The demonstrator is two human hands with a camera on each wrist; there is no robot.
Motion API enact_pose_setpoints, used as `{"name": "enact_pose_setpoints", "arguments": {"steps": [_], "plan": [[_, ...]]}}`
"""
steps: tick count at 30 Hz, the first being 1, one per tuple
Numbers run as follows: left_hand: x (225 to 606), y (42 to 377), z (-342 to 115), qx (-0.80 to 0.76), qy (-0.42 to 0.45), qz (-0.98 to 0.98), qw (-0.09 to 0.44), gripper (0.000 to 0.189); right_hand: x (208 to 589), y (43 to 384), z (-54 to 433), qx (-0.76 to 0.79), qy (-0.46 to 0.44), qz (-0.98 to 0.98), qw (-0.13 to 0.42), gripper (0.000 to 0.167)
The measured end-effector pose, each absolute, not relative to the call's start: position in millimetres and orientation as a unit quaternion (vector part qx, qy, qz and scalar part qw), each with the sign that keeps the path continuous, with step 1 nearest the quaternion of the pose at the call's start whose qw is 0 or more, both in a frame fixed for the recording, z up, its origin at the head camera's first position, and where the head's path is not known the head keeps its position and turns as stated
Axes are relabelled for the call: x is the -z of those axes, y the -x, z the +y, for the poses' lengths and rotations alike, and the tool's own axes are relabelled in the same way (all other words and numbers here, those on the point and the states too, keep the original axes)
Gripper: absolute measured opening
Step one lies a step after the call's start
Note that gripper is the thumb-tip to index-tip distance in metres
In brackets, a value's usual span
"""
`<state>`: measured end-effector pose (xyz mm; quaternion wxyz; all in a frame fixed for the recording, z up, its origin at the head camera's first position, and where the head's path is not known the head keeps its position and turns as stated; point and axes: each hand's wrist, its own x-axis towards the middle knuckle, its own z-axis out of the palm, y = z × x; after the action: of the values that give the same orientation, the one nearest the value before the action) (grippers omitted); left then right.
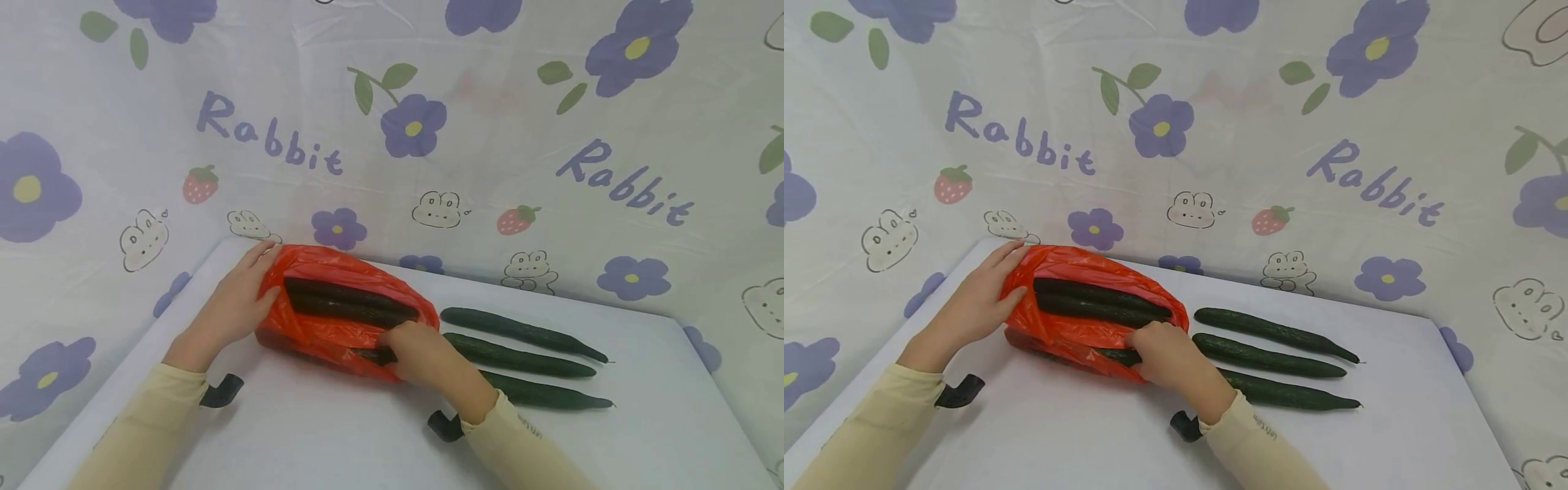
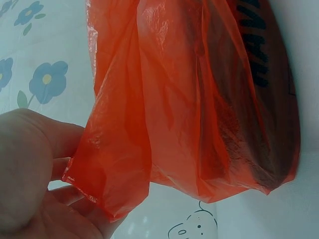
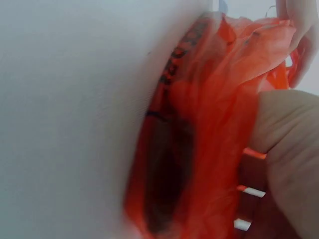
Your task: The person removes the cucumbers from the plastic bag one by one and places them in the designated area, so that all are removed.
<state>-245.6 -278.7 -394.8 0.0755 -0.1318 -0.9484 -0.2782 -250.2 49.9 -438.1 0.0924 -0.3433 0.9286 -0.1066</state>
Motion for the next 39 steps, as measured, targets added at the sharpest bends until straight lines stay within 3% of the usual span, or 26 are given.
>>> {"name": "enact_pose_setpoints", "arguments": {"steps": [12,23,39], "plan": [[392.0,245.7,-276.7,0.282,0.127,-0.948,0.068,0.075,438.7,239.2,46.4,0.014,0.331,0.943,0.030,0.013],[393.0,245.6,-278.6,0.283,0.129,-0.948,0.071,0.074,444.5,239.3,48.8,-0.033,0.342,0.938,-0.043,0.024],[393.0,246.0,-279.3,0.277,0.137,-0.948,0.077,0.072,443.0,241.3,51.9,-0.029,0.334,0.940,-0.054,0.031]]}}
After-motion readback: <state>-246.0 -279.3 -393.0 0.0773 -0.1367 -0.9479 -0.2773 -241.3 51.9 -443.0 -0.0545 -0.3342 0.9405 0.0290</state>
